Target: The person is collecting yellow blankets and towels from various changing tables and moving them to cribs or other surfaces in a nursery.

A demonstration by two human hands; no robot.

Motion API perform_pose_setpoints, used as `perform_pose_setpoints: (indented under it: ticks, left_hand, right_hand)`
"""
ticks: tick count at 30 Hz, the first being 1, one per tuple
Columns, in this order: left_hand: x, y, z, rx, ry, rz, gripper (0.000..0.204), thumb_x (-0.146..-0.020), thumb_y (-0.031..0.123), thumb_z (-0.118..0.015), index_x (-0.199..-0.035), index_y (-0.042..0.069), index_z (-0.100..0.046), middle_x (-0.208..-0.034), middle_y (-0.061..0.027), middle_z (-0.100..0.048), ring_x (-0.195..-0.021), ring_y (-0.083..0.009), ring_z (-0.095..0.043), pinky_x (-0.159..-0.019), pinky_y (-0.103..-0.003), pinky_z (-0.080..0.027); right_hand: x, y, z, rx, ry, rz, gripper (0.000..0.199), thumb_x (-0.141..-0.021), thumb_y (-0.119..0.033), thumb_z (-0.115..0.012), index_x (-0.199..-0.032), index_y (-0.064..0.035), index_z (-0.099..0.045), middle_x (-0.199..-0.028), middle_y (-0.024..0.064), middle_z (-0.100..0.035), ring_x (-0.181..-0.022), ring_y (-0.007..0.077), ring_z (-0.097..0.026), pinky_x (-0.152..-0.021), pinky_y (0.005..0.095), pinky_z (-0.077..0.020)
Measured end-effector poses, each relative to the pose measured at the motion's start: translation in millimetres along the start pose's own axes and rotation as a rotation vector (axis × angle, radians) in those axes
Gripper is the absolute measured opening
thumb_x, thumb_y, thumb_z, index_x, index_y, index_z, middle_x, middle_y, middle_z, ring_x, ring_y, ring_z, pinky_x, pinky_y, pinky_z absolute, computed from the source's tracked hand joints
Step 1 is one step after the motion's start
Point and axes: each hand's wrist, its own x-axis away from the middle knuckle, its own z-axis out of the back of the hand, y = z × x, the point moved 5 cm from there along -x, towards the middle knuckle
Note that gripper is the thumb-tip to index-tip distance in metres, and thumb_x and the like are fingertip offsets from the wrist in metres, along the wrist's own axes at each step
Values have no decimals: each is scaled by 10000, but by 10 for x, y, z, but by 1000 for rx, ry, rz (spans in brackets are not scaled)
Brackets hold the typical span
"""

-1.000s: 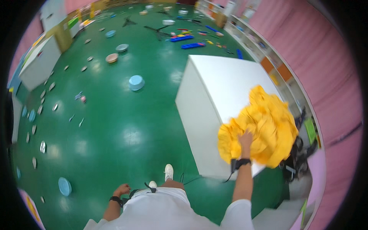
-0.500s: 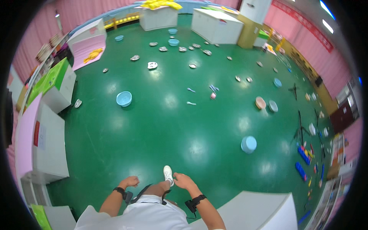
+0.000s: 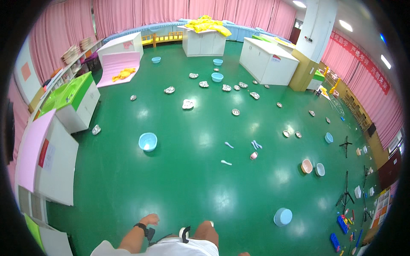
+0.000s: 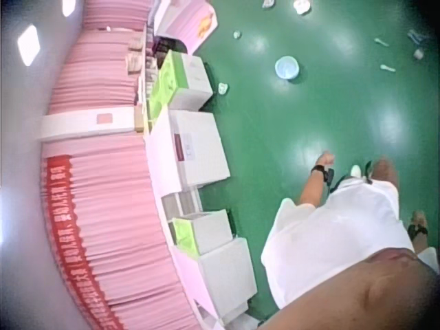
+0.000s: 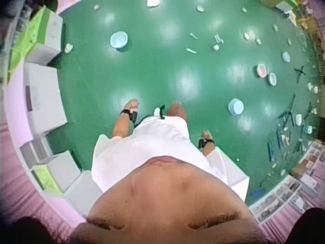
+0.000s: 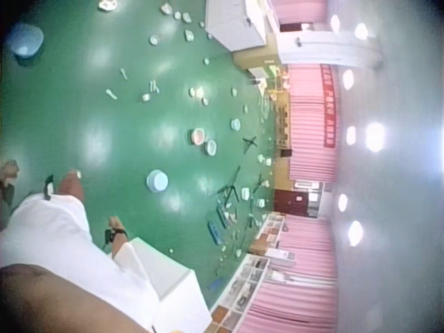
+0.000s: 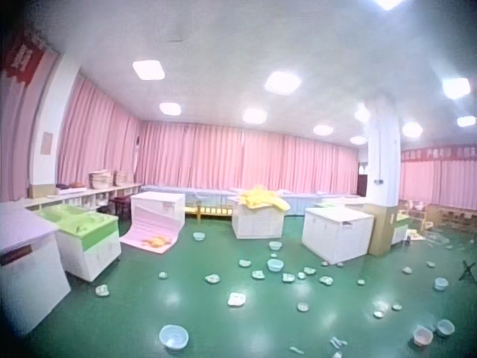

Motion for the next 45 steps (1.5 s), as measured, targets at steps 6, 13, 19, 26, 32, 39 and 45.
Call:
perform_pose_setpoints:
  ticks: [6, 13, 19, 26, 32, 39, 45]
  left_hand:
    - [-867, 1538, 566, 17, -38, -111, 257, -820, 209, -516, -935, 5, -622, -831, -117, -668, -724, -195, -649, -641, -315, -518]
    - [-952, 2563, 1535, 416, 180, -112, 232, -832, 196, -522, -910, -7, -603, -807, -118, -661, -708, -192, -637, -620, -314, -504]
    - [-1459, 2358, 1990, 156, 234, 9, 200, -758, 172, -517, -792, 20, -642, -721, -86, -648, -672, -183, -617, -622, -325, -492]
    - [-1980, 1861, 2431, 530, 298, 315, 203, -589, 221, -593, -649, 33, -643, -657, -119, -638, -575, -219, -582, -522, -391, -445]
    - [-2617, 2320, 4094, 233, 252, 174, 174, -587, 197, -602, -614, 25, -610, -630, -114, -611, -584, -188, -575, -532, -373, -427]
    - [-3429, 3187, 6277, 427, 398, 5, 139, -627, 169, -609, -658, 36, -634, -654, -96, -638, -642, -198, -618, -608, -356, -476]
    - [-3997, 3205, 7515, 486, 271, 120, 194, -700, 125, -619, -869, 34, -646, -809, -91, -668, -685, -169, -639, -639, -302, -515]
  right_hand:
    - [-1151, -1188, 1074, 701, 54, 95, 153, -760, -229, -591, -756, -77, -607, -681, 89, -617, -614, 251, -596, -562, 381, -481]
    - [-3219, -3412, 3043, -62, 226, -262, 270, -762, -246, -567, -831, 7, -633, -757, 122, -664, -704, 212, -636, -636, 329, -496]
    - [-4568, -5692, 3959, 234, 41, -98, 269, -788, -192, -564, -959, 13, -600, -789, 101, -660, -727, 202, -630, -627, 309, -502]
    - [-5825, -6943, 4233, 83, -93, -65, 282, -786, -246, -542, -966, -39, -612, -834, 90, -664, -757, 192, -623, -664, 335, -475]
    - [-6726, -7464, 4452, 33, -169, -192, 298, -807, -274, -531, -980, -44, -608, -828, 93, -663, -757, 187, -625, -652, 338, -464]
    - [-8514, -7480, 4834, 47, -327, -395, 365, -875, -339, -410, -1114, -111, -563, -959, 78, -667, -810, 184, -631, -727, 353, -457]
    - [-9645, -9506, 5031, 13, -289, -375, 369, -834, -320, -467, -1071, -69, -598, -907, 96, -665, -763, 189, -630, -642, 336, -468]
